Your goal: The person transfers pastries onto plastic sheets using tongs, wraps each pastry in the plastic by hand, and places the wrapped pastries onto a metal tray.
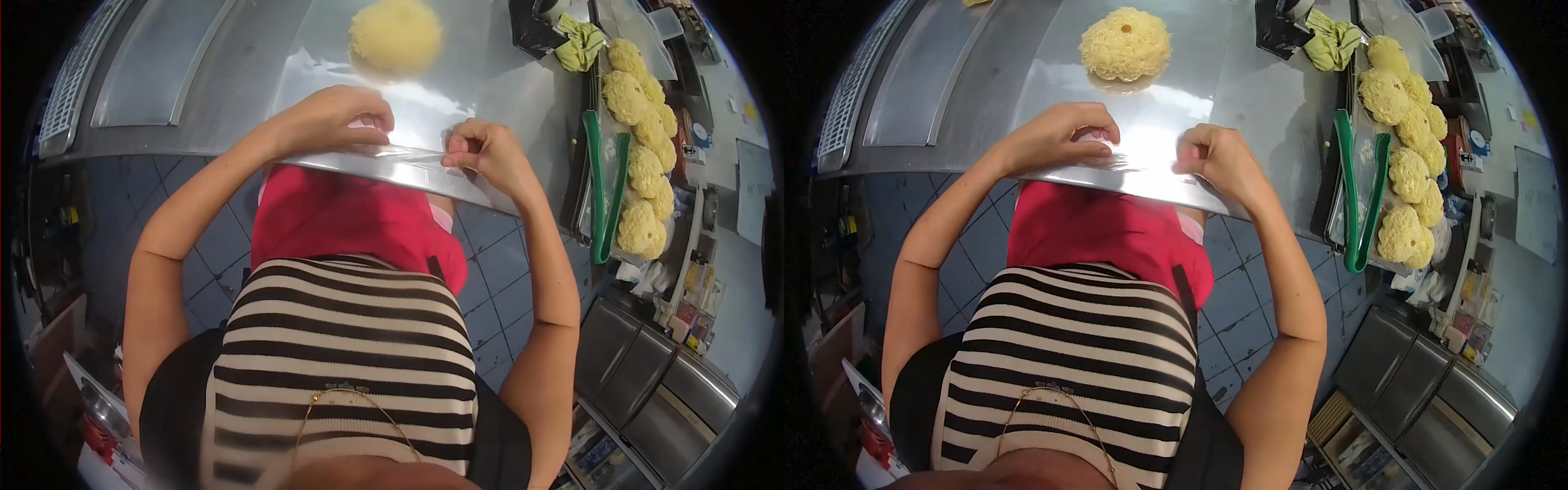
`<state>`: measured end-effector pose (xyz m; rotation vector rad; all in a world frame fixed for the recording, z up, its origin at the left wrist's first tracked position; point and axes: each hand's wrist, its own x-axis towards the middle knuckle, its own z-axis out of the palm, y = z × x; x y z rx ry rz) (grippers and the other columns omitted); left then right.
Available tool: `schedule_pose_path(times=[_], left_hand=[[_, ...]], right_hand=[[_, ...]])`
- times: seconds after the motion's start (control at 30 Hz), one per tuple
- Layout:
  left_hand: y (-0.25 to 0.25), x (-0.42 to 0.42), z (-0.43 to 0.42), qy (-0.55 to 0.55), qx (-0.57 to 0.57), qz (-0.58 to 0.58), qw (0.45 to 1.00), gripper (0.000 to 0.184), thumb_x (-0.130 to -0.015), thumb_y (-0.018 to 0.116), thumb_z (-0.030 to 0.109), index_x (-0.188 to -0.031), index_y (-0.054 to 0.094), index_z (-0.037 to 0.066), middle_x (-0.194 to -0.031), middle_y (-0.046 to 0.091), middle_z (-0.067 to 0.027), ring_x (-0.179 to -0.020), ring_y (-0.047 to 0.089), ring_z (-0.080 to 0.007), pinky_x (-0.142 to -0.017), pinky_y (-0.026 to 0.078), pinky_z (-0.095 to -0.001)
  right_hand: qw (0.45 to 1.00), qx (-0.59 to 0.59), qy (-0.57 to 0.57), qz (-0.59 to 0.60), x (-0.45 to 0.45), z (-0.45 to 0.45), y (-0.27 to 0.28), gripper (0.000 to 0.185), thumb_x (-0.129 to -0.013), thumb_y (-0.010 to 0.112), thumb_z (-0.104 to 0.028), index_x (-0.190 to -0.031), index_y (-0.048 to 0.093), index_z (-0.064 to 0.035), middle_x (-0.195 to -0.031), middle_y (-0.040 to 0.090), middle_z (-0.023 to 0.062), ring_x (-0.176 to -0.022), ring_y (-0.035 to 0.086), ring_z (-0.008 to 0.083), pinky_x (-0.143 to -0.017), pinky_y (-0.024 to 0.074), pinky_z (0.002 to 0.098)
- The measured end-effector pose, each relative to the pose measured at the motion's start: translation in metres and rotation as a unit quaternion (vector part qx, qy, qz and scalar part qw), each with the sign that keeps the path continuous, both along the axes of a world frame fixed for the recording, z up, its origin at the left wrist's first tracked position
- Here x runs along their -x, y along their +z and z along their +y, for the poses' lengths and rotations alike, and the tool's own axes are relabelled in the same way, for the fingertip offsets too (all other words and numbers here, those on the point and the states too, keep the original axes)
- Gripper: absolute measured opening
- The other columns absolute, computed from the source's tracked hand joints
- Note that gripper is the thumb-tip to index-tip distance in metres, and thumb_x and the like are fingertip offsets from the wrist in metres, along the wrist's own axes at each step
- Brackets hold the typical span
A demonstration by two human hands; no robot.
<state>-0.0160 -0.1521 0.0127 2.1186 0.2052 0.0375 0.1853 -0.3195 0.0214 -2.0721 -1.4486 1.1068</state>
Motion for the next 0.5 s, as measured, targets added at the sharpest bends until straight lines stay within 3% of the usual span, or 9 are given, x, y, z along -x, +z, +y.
schedule_pose_path(times=[0.17,0.37,0.5], left_hand=[[0.002,-0.001,-0.003,-0.020,-0.050,0.009,0.998,0.026,-0.076,0.065,0.026,-0.089,0.060,0.004,-0.084,0.058,-0.0065,-0.080,0.053,-0.0191,-0.070,0.043,-0.0293],[0.002,-0.004,-0.006,-0.022,-0.094,0.004,0.995,0.027,-0.077,0.065,0.028,-0.088,0.062,0.003,-0.082,0.059,-0.0066,-0.076,0.053,-0.0195,-0.068,0.042,-0.0298],[-0.004,-0.007,-0.001,0.041,-0.017,0.053,0.998,0.026,-0.078,0.063,0.026,-0.085,0.064,0.001,-0.078,0.060,-0.0067,-0.070,0.053,-0.0186,-0.065,0.043,-0.0299]], right_hand=[[0.996,-0.012,-0.027,0.089,-0.007,0.000,-0.001,0.014,-0.071,0.070,-0.010,-0.079,0.062,-0.0007,-0.065,0.051,-0.0011,-0.062,0.045,0.0074,-0.060,0.0375,0.0220],[0.991,-0.044,-0.066,0.106,-0.010,-0.003,-0.005,0.015,-0.076,0.065,-0.014,-0.078,0.064,0.0009,-0.065,0.059,0.0041,-0.058,0.050,0.0089,-0.057,0.0411,0.0235],[0.989,-0.050,-0.085,0.107,-0.008,-0.002,-0.009,0.021,-0.081,0.062,-0.018,-0.077,0.062,0.0022,-0.065,0.055,0.0013,-0.061,0.046,0.0070,-0.058,0.0380,0.0216]])
